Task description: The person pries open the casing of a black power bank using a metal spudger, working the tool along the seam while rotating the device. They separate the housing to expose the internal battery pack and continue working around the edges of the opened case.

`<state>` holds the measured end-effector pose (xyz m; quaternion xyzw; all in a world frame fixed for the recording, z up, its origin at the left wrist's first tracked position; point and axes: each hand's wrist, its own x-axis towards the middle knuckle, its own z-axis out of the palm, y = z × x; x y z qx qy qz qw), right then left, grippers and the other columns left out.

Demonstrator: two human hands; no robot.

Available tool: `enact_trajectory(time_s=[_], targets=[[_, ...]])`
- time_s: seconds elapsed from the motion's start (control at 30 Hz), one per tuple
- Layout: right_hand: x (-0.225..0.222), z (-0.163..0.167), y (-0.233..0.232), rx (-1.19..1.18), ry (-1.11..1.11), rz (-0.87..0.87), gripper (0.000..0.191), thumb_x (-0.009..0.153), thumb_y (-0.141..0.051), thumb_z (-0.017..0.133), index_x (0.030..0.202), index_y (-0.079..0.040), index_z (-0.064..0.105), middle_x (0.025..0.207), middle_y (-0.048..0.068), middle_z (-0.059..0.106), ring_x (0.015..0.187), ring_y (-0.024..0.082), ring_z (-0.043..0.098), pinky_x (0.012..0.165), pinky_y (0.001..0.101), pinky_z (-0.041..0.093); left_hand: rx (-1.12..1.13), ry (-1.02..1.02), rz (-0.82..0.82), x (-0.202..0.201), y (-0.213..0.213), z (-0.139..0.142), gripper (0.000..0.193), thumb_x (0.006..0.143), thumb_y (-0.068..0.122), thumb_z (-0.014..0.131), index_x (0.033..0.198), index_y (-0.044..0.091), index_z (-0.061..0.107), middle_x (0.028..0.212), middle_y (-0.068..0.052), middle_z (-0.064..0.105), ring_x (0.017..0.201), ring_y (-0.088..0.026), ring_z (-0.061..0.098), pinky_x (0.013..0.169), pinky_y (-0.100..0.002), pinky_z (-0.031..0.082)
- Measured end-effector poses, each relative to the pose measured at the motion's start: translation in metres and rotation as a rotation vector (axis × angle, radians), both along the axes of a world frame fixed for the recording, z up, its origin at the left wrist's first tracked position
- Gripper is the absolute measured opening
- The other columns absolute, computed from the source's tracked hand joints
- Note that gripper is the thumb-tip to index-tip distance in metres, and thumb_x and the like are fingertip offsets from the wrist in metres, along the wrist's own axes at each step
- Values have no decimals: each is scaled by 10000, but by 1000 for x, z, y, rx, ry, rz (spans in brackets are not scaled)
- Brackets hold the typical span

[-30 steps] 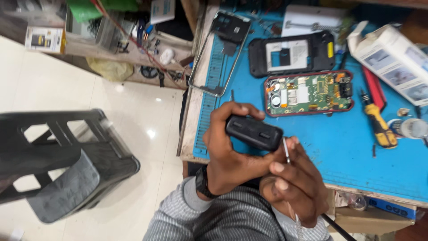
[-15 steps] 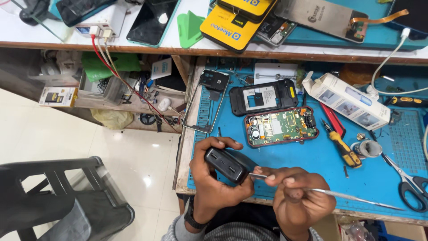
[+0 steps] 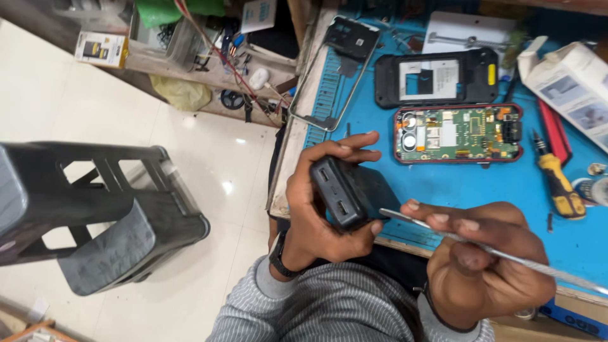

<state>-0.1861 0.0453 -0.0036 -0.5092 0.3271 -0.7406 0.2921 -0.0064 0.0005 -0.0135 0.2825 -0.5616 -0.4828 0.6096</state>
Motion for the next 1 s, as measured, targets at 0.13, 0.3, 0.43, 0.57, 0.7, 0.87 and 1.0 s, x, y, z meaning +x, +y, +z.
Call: enact_trajectory(time_s=[0.13, 0.3, 0.43, 0.57, 0.7, 0.87, 1.0], targets=[[2, -2, -3, 35, 3, 45, 155, 1173, -64, 639, 1142, 88, 646, 943, 194, 674, 860, 267, 773, 833, 486, 651, 0, 10, -29, 3, 0, 0, 751, 772, 93, 824, 1402, 26, 419, 1488, -250, 569, 1296, -279, 619, 1105, -397, 520], [-5, -6, -6, -13, 19, 157, 166, 1120, -100, 656, 1190, 51, 660, 950, 228, 720, 826, 218, 782, 868, 513, 655, 6, 22, -30, 4, 1, -2, 736, 773, 69, 821, 1390, 25, 422, 1452, -245, 563, 1293, -280, 622, 1121, -402, 521], [-28, -3, -2, 51, -14, 372, 224, 1020, -65, 692, 1200, 56, 639, 1031, 224, 742, 973, 242, 775, 1009, 605, 620, -8, 34, -31, 3, 1, -2, 737, 763, 53, 829, 1381, 28, 427, 1444, -239, 563, 1293, -273, 621, 1136, -398, 510], [-49, 6, 2, 311, -299, 687, 247, 953, 61, 707, 1186, 104, 641, 1124, 292, 724, 1180, 423, 708, 1084, 643, 491, -28, 18, -46, 4, -1, 1, 750, 715, 63, 833, 1360, 32, 452, 1457, -249, 598, 1261, -264, 634, 1106, -382, 519], [-49, 13, -3, 174, 73, 676, 389, 943, 23, 732, 1306, -18, 599, 1248, 214, 702, 1225, 382, 678, 1155, 642, 518, -70, -51, -135, 10, -1, 9, 761, 711, 83, 872, 1356, 54, 470, 1469, -226, 600, 1285, -257, 625, 1125, -368, 516], [-55, 26, -9, 137, 315, 610, 279, 1019, -86, 621, 1285, -56, 543, 1172, 188, 705, 1135, 405, 738, 1044, 631, 593, -95, -103, -204, 10, 1, 14, 764, 674, 124, 896, 1322, 68, 494, 1456, -206, 594, 1342, -302, 595, 1175, -402, 511], [-64, 31, -6, 201, 423, 568, 269, 1073, -148, 561, 1338, -110, 550, 1194, 153, 737, 1115, 383, 769, 1023, 574, 572, -89, -110, -221, 13, 1, 12, 756, 697, 131, 901, 1332, 83, 492, 1475, -187, 594, 1360, -294, 590, 1178, -391, 503]])
